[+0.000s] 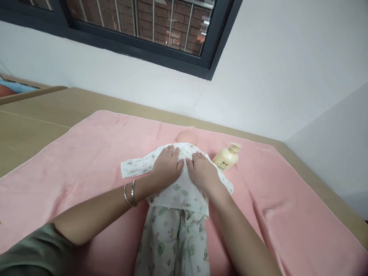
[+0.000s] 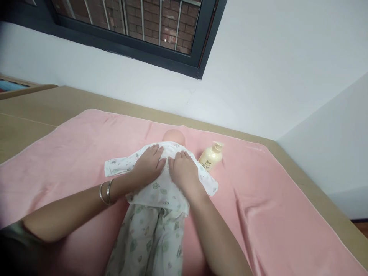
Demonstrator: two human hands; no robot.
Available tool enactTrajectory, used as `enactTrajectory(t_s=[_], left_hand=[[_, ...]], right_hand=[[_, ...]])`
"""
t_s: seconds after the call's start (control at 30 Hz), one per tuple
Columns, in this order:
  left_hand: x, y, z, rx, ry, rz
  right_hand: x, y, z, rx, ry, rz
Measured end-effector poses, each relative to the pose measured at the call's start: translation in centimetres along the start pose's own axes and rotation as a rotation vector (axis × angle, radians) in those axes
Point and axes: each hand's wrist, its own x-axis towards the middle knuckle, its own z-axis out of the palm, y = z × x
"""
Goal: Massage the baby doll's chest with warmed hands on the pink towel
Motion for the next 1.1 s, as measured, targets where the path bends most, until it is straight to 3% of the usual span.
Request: enactTrajectory(t_s=[0.23,0.47,0.63,0.77,0.93,1.1], left_hand=[[-1.3,1.2,-0.1,0.018,0.056,0.066],[1.0,-1.0,0.6,-0.100,-0.061,0.006],[1.3,-1.0,-0.2,-0.057,-0.084,0.017],[0.2,0.3,-0.6,0.008,-0.049,0.052],[-1.8,2.1,-0.7,0.083,0.013,0.120],[-0.6,0.9,-0.9,-0.031,-0.022,0.131]], right_hand=[[1.7,1.7,1.3,0.082,0.011,-0.017],[0.2,-1.2,1.2,-0.065,0.029,0.061],[-1.8,-2.8,0.5,-0.121,-0.028,-0.065],[-0.5,-1.3,0.2,0.010,-0.040,-0.075],[1.9,1.2,1.2,0.142,0.034,-0.029],[0.8,-0.2,1.2,0.013,0.060,-0.007]])
